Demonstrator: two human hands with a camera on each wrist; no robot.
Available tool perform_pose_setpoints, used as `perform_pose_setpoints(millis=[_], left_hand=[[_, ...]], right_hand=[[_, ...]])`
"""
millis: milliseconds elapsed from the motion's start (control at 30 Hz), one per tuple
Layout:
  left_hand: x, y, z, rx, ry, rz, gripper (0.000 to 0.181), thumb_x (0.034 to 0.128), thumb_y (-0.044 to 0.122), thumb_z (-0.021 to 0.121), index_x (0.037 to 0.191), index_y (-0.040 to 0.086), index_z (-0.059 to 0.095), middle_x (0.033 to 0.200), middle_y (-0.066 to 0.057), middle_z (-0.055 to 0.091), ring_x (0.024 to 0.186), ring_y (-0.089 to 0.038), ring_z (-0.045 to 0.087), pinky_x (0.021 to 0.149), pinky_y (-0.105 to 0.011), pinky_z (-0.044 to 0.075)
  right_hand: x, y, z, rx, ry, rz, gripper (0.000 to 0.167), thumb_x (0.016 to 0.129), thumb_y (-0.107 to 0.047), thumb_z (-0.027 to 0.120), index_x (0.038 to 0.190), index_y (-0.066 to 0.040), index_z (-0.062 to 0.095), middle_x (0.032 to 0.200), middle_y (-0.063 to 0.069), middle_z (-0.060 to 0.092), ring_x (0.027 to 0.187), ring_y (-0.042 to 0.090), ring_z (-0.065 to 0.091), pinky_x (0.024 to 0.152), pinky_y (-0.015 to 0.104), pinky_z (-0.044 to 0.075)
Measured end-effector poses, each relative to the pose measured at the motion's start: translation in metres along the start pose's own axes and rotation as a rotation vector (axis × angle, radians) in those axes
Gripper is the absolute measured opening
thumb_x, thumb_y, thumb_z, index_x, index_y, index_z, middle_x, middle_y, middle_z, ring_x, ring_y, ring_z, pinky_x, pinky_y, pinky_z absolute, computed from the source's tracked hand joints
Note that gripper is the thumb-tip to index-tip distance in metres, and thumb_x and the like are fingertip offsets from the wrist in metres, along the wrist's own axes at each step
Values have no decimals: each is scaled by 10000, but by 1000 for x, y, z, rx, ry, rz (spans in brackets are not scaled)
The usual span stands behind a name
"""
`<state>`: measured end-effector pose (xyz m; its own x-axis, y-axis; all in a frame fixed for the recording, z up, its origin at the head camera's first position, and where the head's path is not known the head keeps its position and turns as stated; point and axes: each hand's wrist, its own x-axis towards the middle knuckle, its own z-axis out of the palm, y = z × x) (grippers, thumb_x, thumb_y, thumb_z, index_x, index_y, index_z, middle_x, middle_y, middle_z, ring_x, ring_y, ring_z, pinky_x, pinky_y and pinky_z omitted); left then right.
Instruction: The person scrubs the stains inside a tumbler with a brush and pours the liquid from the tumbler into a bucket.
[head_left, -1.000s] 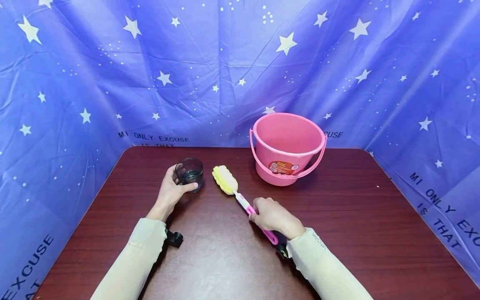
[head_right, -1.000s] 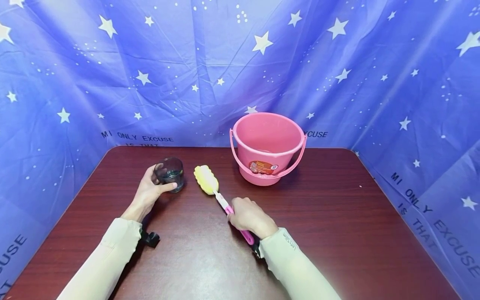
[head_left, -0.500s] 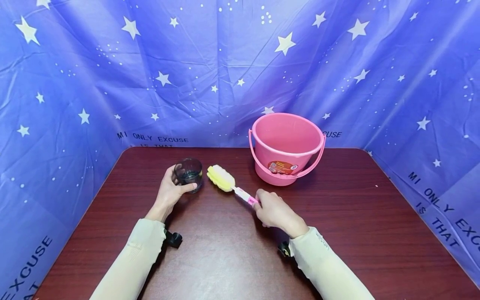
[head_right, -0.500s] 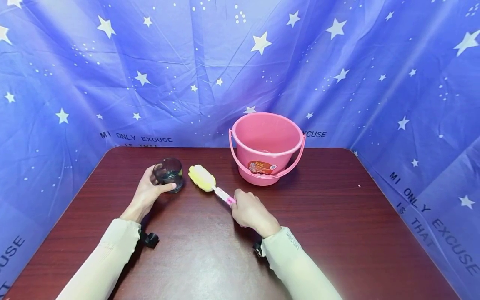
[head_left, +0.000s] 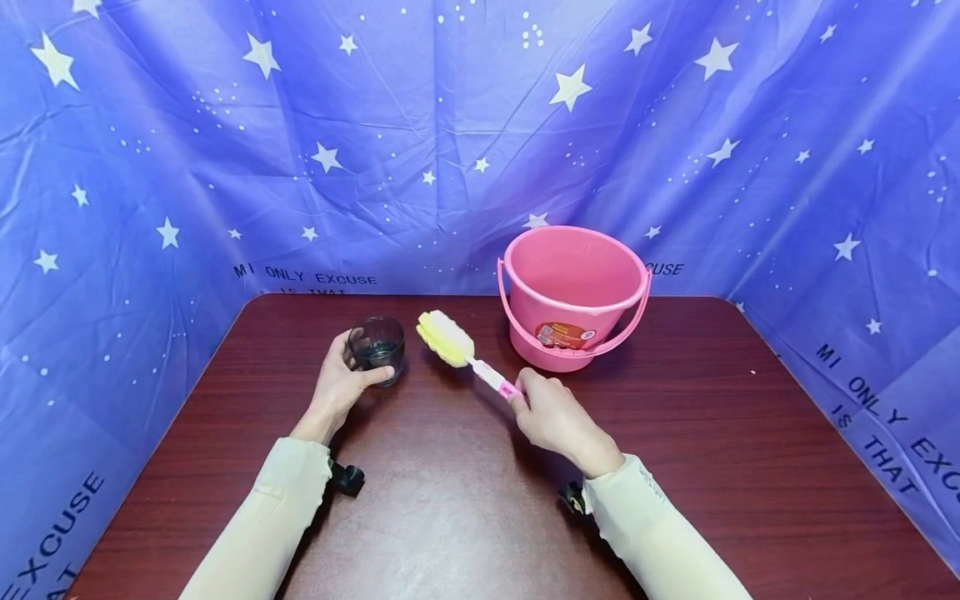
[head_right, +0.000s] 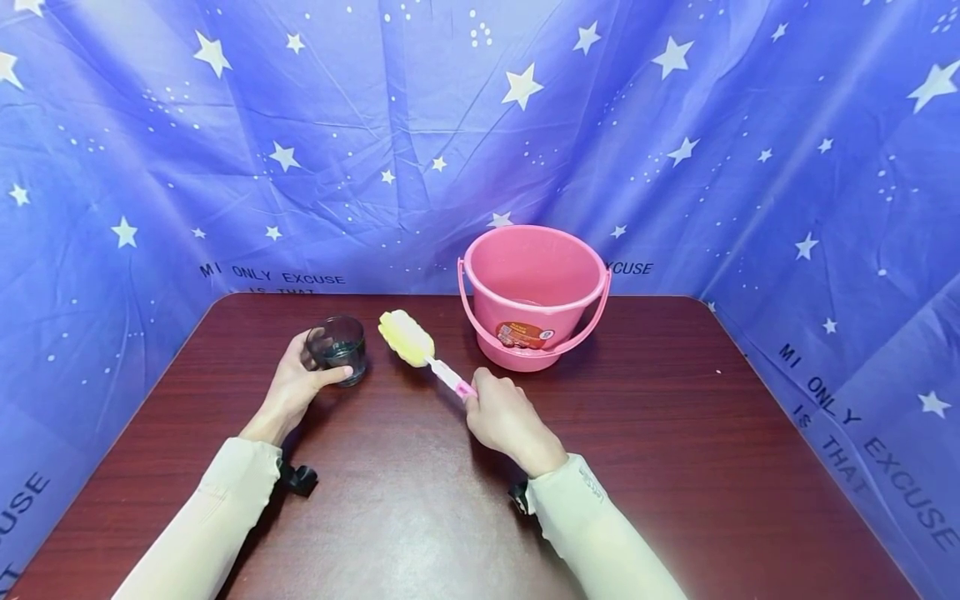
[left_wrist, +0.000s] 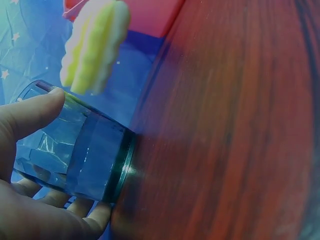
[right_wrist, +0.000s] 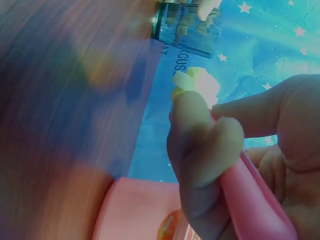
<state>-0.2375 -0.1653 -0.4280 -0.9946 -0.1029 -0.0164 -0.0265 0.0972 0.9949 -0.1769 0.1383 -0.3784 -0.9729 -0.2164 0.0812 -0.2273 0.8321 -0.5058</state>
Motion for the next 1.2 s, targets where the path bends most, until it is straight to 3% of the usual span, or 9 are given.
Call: perform_pose_setpoints(millis=[633, 1200], left_hand=[[1, 1, 0, 10, -21, 1, 897, 716, -8, 798, 1450, 96, 292, 1407, -115, 457, 1251, -251, 454, 1001, -391, 391], [0, -1, 0, 17, -28, -2, 890, 723, 3, 797, 1449, 102, 292, 1402, -116, 457, 1248, -266, 451, 1007, -406, 388]], right_hand=[[-2, -7, -15, -2, 105, -42, 109, 911, -192, 593, 832, -165, 523, 596, -31, 481, 536, 173, 476, 512, 325, 394], [9, -21, -29, -200, 149, -175, 210, 927, -246, 592, 773, -158, 479, 577, -31, 411, 542, 189, 464, 482, 341, 354]])
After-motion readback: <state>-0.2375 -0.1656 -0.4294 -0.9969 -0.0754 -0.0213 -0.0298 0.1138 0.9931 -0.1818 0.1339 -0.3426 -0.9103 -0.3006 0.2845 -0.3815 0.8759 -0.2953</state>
